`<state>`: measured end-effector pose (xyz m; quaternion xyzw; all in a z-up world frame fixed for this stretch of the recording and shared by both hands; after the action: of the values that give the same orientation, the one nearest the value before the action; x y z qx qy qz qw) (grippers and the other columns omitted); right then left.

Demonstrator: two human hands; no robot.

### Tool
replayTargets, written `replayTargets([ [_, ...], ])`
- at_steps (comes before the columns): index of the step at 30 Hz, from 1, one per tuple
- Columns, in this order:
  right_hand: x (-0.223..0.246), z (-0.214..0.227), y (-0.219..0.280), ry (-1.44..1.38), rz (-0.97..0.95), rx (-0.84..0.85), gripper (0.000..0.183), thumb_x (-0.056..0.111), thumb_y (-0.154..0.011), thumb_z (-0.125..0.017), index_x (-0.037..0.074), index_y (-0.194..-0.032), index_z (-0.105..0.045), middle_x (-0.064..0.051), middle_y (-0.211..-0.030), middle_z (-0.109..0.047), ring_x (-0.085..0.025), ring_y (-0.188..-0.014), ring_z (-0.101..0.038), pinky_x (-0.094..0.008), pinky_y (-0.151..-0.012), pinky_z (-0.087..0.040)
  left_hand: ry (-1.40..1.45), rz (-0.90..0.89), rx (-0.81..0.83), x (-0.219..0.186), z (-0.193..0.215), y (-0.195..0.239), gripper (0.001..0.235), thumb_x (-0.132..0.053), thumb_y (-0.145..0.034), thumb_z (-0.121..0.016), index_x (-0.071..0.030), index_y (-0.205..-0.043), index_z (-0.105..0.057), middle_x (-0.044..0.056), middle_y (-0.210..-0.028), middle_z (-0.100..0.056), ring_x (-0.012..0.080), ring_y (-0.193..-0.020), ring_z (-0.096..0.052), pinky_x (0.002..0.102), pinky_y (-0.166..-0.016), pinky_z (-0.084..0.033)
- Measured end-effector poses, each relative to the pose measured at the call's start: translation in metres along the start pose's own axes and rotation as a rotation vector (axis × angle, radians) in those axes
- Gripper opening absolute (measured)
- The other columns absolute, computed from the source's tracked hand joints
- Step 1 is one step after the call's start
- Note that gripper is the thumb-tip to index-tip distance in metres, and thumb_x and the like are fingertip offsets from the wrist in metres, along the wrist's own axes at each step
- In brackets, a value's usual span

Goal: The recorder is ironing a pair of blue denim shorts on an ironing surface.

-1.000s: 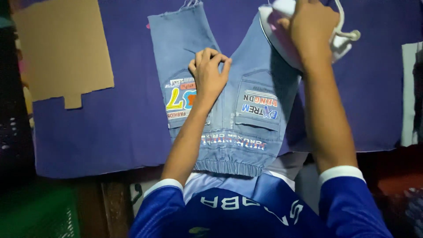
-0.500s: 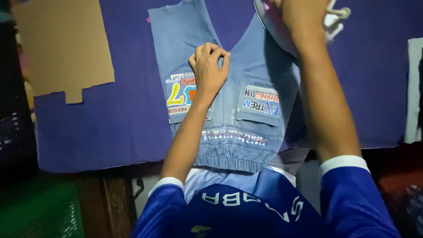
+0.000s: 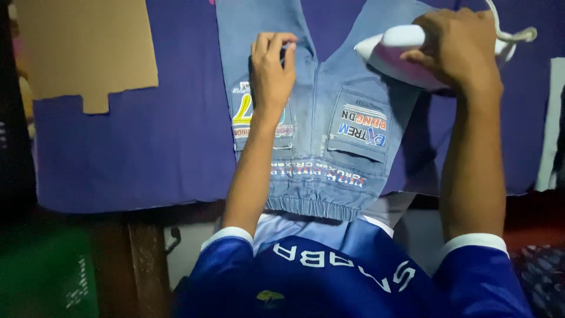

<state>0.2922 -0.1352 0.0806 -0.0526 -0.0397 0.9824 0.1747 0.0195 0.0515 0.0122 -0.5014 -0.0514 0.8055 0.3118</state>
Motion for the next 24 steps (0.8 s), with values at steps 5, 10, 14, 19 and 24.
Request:
replayTargets([
  [5, -0.005, -0.033, -0.007, -0.036, 0.265, -0.019, 0.039, 0.042, -0.09, -0.08, 0.022, -0.124, -0.072, 0.0, -0.123, -0.073, -0.024, -0.116, -0.061, -0.047, -0.115, -0.034, -0.014, 0.055, 0.091, -0.007, 0.017, 0.001, 0.006, -0.012, -0.101, -0.064, -0.009, -0.104, -0.068, 0.009, -0.092, -0.066, 0.0303, -0.082, -0.067, 0.043, -0.072, -0.053],
  [10, 0.06, 0.001, -0.028, -0.11, 0.383, 0.128, 0.047, 0.035, -0.079, -0.086, 0.03, -0.126, -0.078, 0.001, -0.126, -0.072, -0.028, -0.124, -0.057, -0.053, -0.113, -0.033, -0.031, 0.019, 0.241, -0.042, 0.047, 0.048, 0.011, -0.016, -0.1, -0.066, -0.01, -0.109, -0.067, 0.01, -0.097, -0.067, 0.0308, -0.091, -0.069, 0.044, -0.076, -0.054],
  [14, 0.075, -0.004, -0.027, -0.134, 0.436, 0.151, 0.056, 0.032, -0.073, -0.087, 0.026, -0.128, -0.075, -0.002, -0.134, -0.069, -0.031, -0.142, -0.051, -0.057, -0.118, -0.03, -0.095, -0.013, 0.457, -0.076, 0.08, 0.115, 0.035, -0.024, -0.093, -0.07, -0.012, -0.126, -0.065, 0.014, -0.122, -0.061, 0.0354, -0.122, -0.057, 0.049, -0.101, -0.047],
  [19, 0.1, 0.009, -0.01, -0.067, 0.551, 0.097, 0.062, 0.032, -0.061, -0.088, 0.034, -0.122, -0.078, -0.001, -0.133, -0.07, -0.029, -0.135, -0.052, -0.054, -0.121, -0.026, -0.18, -0.064, 0.477, -0.056, 0.085, 0.158, 0.054, -0.027, -0.091, -0.074, -0.014, -0.142, -0.06, 0.015, -0.148, -0.053, 0.0408, -0.144, -0.041, 0.056, -0.118, -0.032],
  [24, 0.105, 0.011, -0.002, -0.198, 0.496, 0.237, 0.057, 0.03, -0.075, -0.088, 0.029, -0.131, -0.076, 0.0, -0.126, -0.07, -0.028, -0.134, -0.055, -0.049, -0.112, -0.034, -0.218, -0.015, 0.449, -0.049, 0.087, 0.165, 0.052, -0.021, -0.093, -0.073, -0.015, -0.143, -0.062, 0.012, -0.151, -0.054, 0.0374, -0.148, -0.042, 0.054, -0.122, -0.032],
])
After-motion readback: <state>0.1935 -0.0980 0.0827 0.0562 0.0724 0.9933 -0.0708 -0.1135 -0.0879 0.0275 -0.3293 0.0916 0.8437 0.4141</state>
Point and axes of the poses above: each hand's wrist, its own y-axis away from the middle knuckle, its own z-axis out of the back of the hand, x = y × z, the point moved 4 cm from there along -y, towards the middle knuckle
